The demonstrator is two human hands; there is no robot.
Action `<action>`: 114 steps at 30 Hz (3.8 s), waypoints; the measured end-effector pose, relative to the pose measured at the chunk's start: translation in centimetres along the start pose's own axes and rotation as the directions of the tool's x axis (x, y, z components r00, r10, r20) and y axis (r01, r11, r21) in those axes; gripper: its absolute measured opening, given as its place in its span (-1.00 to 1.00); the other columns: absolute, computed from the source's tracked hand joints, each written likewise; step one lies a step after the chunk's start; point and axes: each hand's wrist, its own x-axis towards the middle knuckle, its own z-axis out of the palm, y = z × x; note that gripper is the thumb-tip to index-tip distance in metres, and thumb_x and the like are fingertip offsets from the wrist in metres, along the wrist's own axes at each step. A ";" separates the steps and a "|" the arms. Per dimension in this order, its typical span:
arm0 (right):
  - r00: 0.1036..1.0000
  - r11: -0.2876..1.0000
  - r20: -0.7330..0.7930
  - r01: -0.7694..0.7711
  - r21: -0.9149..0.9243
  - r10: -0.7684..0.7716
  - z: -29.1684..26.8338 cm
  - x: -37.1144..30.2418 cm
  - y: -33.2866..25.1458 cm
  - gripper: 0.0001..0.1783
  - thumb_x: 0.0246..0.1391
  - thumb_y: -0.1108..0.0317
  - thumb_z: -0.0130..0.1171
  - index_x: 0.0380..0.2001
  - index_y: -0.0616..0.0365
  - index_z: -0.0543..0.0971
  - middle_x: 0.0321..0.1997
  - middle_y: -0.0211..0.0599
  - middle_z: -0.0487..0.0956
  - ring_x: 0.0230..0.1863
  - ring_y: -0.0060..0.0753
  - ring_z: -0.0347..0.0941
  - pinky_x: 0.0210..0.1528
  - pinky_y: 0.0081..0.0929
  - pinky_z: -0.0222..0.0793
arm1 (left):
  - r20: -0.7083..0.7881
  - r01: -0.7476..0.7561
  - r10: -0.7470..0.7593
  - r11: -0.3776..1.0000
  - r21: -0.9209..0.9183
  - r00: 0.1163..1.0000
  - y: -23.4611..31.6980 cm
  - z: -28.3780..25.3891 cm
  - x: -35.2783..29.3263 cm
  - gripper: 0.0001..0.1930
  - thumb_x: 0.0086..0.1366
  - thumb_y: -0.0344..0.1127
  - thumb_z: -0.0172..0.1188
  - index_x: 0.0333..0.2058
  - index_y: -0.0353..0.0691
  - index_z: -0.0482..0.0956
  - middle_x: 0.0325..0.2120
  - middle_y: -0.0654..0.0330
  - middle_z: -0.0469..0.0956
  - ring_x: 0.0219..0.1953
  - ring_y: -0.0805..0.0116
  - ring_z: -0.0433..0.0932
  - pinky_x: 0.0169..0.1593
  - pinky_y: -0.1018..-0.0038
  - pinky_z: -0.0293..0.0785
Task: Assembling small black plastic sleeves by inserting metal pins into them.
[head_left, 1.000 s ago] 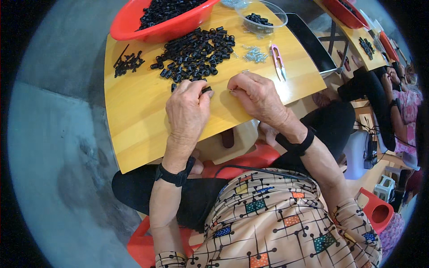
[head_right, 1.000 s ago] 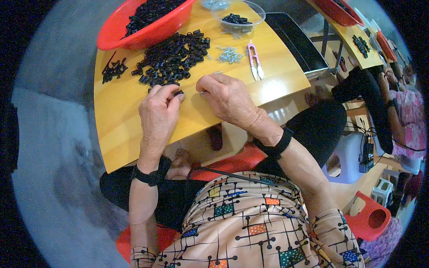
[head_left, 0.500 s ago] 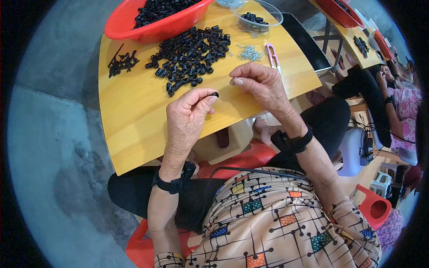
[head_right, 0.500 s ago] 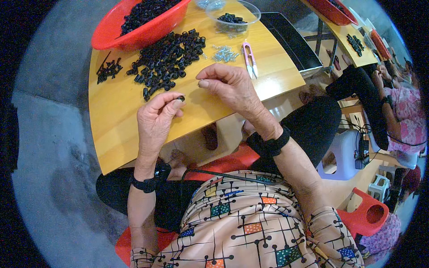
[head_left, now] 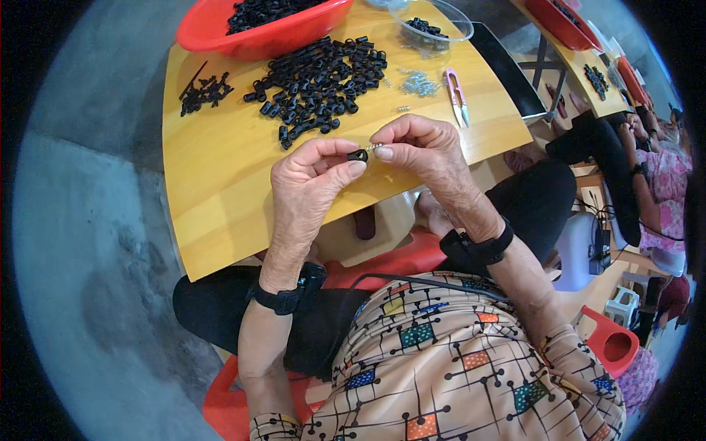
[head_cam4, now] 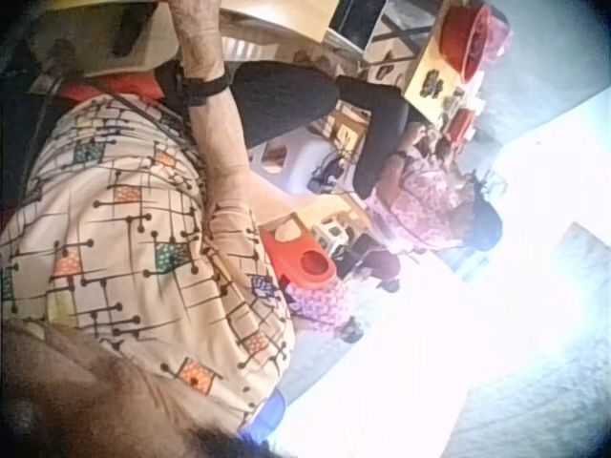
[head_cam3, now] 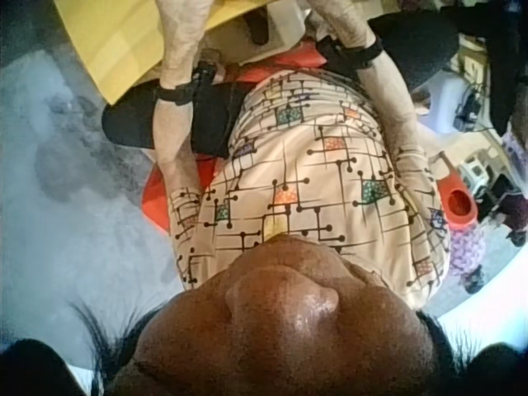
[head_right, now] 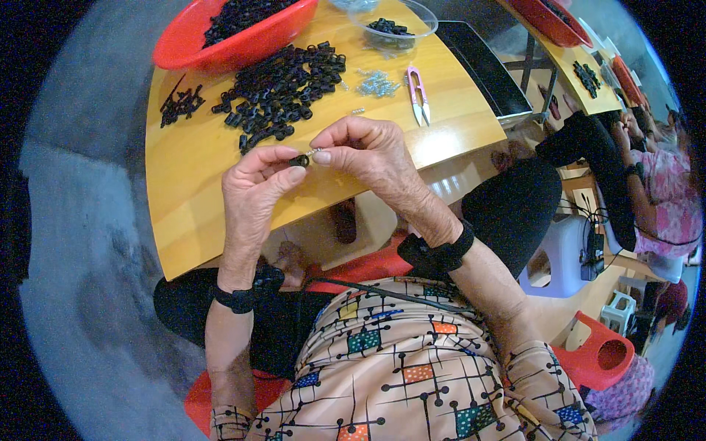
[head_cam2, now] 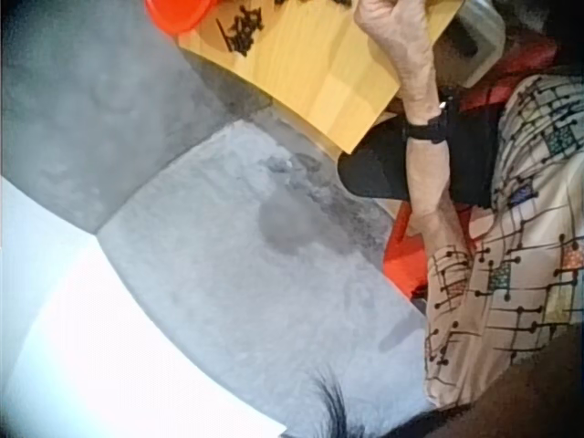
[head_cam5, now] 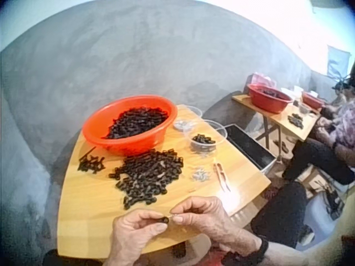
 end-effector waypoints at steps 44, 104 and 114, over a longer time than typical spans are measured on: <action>0.999 0.999 0.030 0.027 -0.020 -0.027 0.0 -0.2 0.5 -0.87 -0.07 0.45 0.22 -0.39 0.24 0.60 -0.47 -0.43 0.59 -0.41 -0.70 0.45 -0.32 -0.70 0.38 | 0.035 0.043 -0.044 0.999 0.009 0.998 -0.9 0.7 -0.5 -0.85 0.13 -0.53 0.17 -0.29 -0.41 0.51 -0.46 0.16 0.57 -0.44 0.47 0.57 -0.34 0.62 0.54; 0.945 0.993 0.318 -0.049 -0.104 0.080 -0.5 1.6 -0.7 -0.90 -0.10 0.43 0.27 -0.52 0.18 0.53 -0.53 -0.54 0.50 -0.48 -0.76 0.36 -0.42 -0.78 0.28 | 0.119 0.050 -0.053 0.998 0.025 0.991 -0.7 -0.1 -0.7 -0.89 0.16 -0.54 0.14 -0.31 -0.41 0.53 -0.44 0.16 0.57 -0.42 0.48 0.58 -0.32 0.61 0.55; 0.943 0.989 0.303 -0.146 0.001 0.139 1.0 2.3 -1.5 -0.84 -0.04 0.36 0.24 -0.38 0.16 0.53 -0.56 -0.57 0.46 -0.51 -0.75 0.36 -0.45 -0.73 0.29 | 0.111 0.068 -0.050 0.985 -0.160 0.993 0.1 -1.2 -2.1 -0.84 0.19 -0.49 0.12 -0.25 -0.41 0.50 -0.41 0.11 0.56 -0.39 0.43 0.58 -0.28 0.57 0.55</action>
